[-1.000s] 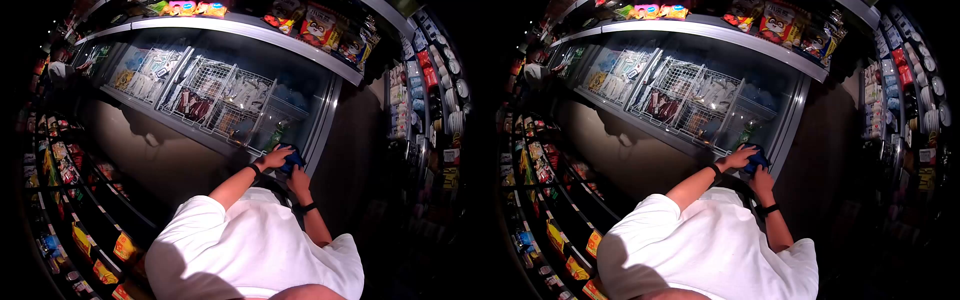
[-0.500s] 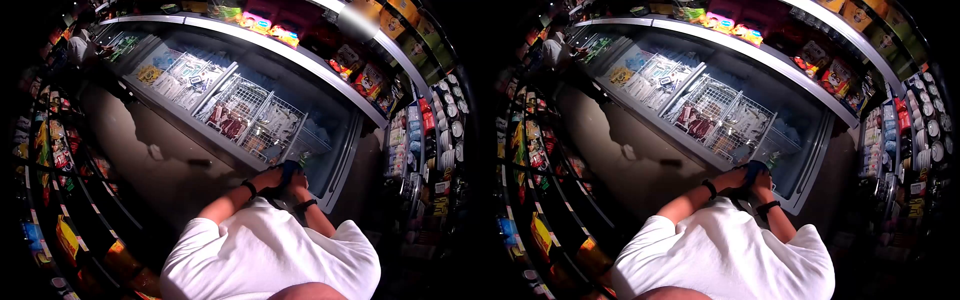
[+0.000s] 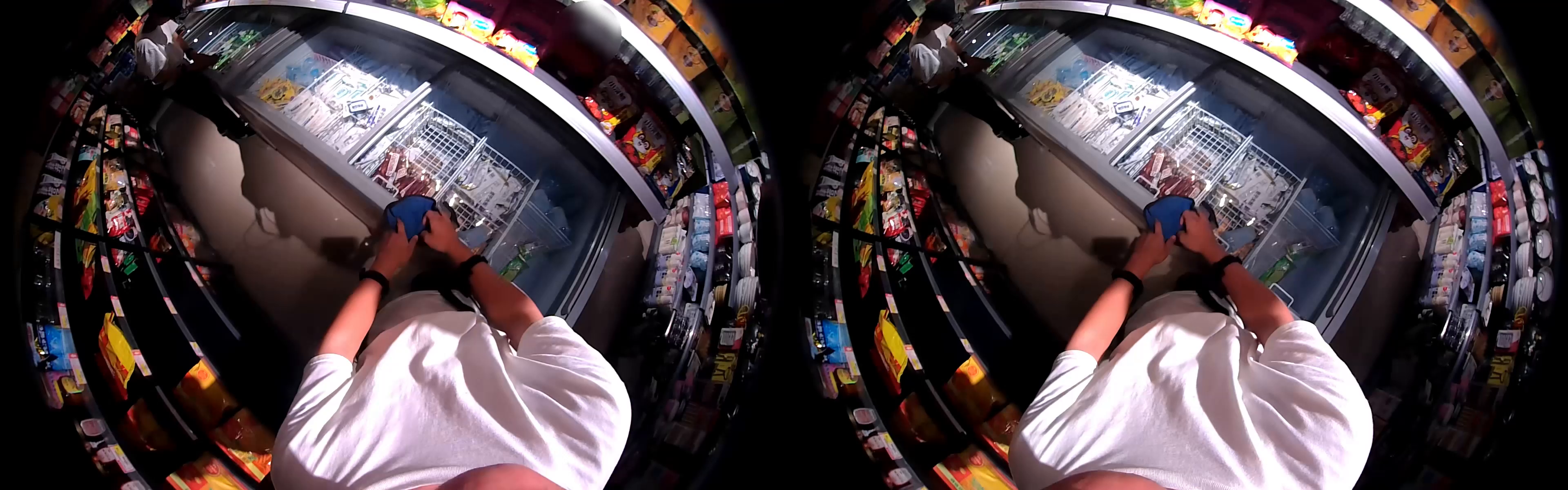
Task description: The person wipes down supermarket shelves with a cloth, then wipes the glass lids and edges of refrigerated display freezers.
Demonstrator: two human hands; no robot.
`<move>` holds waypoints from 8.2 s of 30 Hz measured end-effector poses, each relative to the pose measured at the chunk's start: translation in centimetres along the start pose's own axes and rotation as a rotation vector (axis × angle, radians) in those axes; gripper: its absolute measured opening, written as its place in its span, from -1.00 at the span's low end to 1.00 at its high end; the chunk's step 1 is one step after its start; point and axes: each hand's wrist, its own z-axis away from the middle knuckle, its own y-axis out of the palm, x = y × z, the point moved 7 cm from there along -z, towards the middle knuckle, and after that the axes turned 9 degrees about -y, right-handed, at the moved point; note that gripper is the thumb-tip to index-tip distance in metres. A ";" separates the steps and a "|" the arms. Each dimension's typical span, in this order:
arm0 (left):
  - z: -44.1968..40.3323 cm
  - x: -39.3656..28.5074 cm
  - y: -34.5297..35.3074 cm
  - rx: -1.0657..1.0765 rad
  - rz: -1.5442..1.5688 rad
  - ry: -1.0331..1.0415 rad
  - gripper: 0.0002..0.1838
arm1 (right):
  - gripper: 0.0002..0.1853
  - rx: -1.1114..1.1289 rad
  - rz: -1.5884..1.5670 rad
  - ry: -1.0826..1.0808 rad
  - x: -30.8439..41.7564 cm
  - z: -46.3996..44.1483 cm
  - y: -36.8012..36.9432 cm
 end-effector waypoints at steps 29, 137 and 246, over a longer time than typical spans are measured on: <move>9.4 -30.0 17.2 0.488 0.204 1.026 -0.79 | -0.37 -0.179 0.558 1.034 -22.5 31.4 -23.0; 6.8 -23.7 12.8 0.247 0.083 1.215 -0.30 | -0.75 -0.198 0.738 0.801 -16.0 26.5 -24.0; -29.2 40.4 -32.3 -0.177 0.747 -0.097 -0.76 | -0.64 0.665 0.366 -0.660 19.9 -58.5 38.6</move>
